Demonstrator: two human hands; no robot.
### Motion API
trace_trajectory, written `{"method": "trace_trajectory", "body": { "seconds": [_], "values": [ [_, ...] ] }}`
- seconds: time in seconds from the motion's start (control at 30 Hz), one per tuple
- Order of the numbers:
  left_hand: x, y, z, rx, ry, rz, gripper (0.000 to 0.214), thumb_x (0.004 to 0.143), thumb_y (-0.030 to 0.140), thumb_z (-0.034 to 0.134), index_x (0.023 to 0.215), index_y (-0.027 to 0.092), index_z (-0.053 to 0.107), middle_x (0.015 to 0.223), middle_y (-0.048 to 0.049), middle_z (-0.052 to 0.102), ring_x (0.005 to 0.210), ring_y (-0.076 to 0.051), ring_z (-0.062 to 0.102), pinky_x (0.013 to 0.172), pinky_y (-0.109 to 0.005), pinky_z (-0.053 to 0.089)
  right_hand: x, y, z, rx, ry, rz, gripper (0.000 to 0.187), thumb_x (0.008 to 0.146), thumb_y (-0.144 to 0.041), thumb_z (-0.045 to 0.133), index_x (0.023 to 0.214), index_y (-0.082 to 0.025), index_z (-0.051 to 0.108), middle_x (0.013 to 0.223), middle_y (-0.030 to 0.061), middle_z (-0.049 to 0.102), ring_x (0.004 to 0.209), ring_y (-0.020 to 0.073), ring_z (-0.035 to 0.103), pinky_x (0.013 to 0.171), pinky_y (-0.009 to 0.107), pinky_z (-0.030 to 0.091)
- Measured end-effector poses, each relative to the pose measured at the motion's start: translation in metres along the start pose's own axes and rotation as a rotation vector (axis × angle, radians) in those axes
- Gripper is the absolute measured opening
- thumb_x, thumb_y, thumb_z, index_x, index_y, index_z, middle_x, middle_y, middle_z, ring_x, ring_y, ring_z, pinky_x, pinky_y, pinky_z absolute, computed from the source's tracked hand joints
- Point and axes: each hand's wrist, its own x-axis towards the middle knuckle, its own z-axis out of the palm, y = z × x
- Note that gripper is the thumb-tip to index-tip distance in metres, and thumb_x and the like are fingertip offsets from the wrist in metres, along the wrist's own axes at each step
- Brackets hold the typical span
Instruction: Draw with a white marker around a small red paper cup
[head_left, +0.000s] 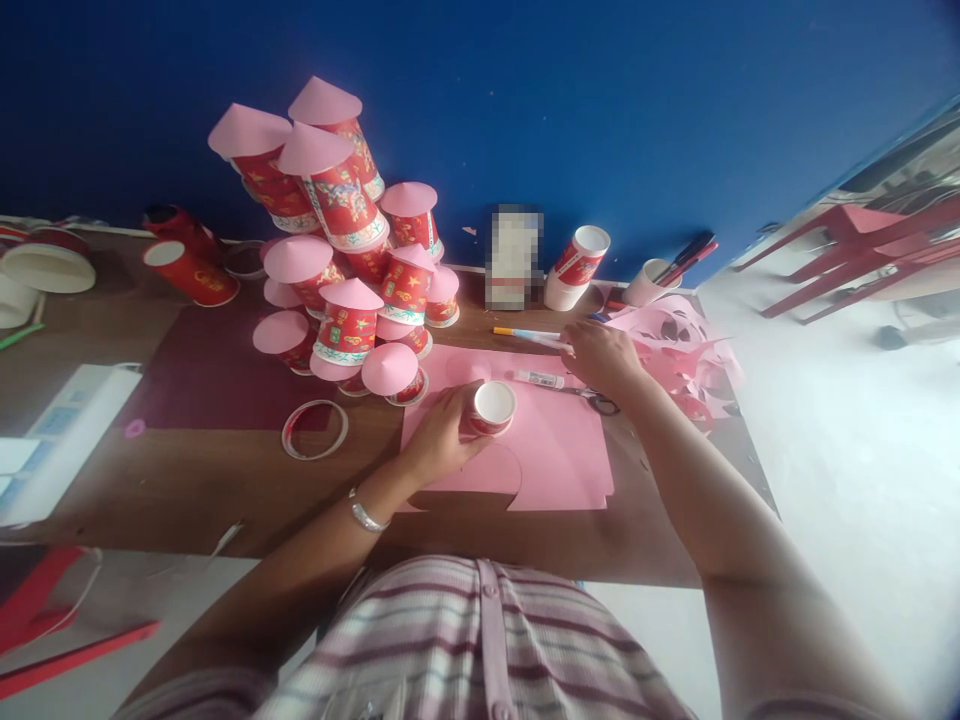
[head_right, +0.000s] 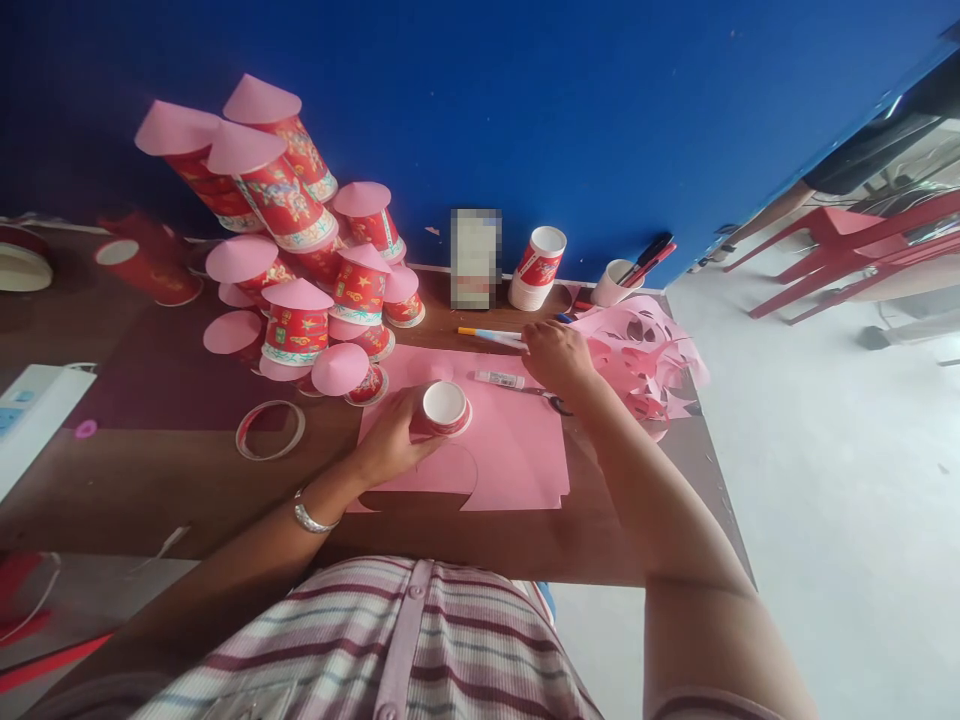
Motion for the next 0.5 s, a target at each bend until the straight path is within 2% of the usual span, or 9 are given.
{"method": "trace_trajectory", "body": {
  "seconds": [0.07, 0.13, 0.23, 0.3, 0.4, 0.5],
  "values": [
    [-0.001, -0.001, 0.001, -0.013, 0.018, 0.01, 0.069, 0.089, 0.041, 0.084, 0.146, 0.018, 0.054, 0.14, -0.0188, 0.072, 0.129, -0.035, 0.071, 0.109, -0.053, 0.06, -0.008, 0.0, 0.001, 0.226, 0.096, 0.049, 0.024, 0.092, -0.026, 0.061, 0.109, -0.018, 0.076, 0.105, 0.0125, 0.08, 0.096, 0.0257, 0.07, 0.079, 0.034, 0.051],
    [-0.002, -0.003, 0.001, -0.03, 0.03, 0.018, 0.072, 0.088, 0.042, 0.085, 0.148, 0.018, 0.053, 0.142, -0.0196, 0.071, 0.132, -0.035, 0.07, 0.111, -0.053, 0.059, -0.017, -0.003, 0.004, 0.579, 0.147, 0.061, 0.02, 0.09, -0.035, 0.067, 0.1, -0.019, 0.075, 0.092, 0.0077, 0.078, 0.082, 0.0216, 0.068, 0.076, 0.034, 0.051],
    [-0.002, -0.005, 0.0, -0.067, 0.028, 0.006, 0.077, 0.087, 0.041, 0.087, 0.151, 0.019, 0.05, 0.148, -0.0203, 0.067, 0.137, -0.036, 0.067, 0.113, -0.053, 0.058, -0.031, -0.018, 0.009, 1.184, 0.065, 0.076, 0.038, 0.078, -0.054, 0.081, 0.089, -0.019, 0.072, 0.08, 0.0042, 0.074, 0.07, 0.0181, 0.065, 0.067, 0.032, 0.051],
    [-0.002, -0.004, -0.003, -0.096, 0.026, -0.009, 0.079, 0.086, 0.041, 0.088, 0.151, 0.02, 0.049, 0.15, -0.0203, 0.066, 0.138, -0.036, 0.066, 0.115, -0.054, 0.058, -0.041, -0.032, 0.01, 1.507, 0.003, 0.066, 0.042, 0.076, -0.056, 0.084, 0.085, -0.019, 0.069, 0.078, 0.0036, 0.073, 0.07, 0.0168, 0.065, 0.069, 0.032, 0.052],
    [-0.004, 0.003, -0.014, -0.14, 0.025, -0.005, 0.082, 0.088, 0.043, 0.086, 0.156, 0.021, 0.046, 0.153, -0.0207, 0.063, 0.136, -0.034, 0.067, 0.116, -0.053, 0.057, -0.056, -0.05, 0.006, 1.736, -0.032, 0.071, 0.039, 0.073, -0.052, 0.088, 0.079, -0.02, 0.068, 0.075, 0.0016, 0.071, 0.066, 0.0134, 0.06, 0.066, 0.029, 0.05],
    [-0.007, 0.018, -0.029, -0.161, 0.06, 0.044, 0.079, 0.094, 0.045, 0.08, 0.16, 0.024, 0.042, 0.156, -0.0207, 0.06, 0.138, -0.034, 0.065, 0.116, -0.053, 0.057, -0.07, -0.059, -0.003, 1.83, 0.01, 0.085, 0.038, 0.072, -0.052, 0.092, 0.08, -0.022, 0.069, 0.073, -0.0001, 0.07, 0.065, 0.014, 0.058, 0.066, 0.03, 0.051]
  ]
}}
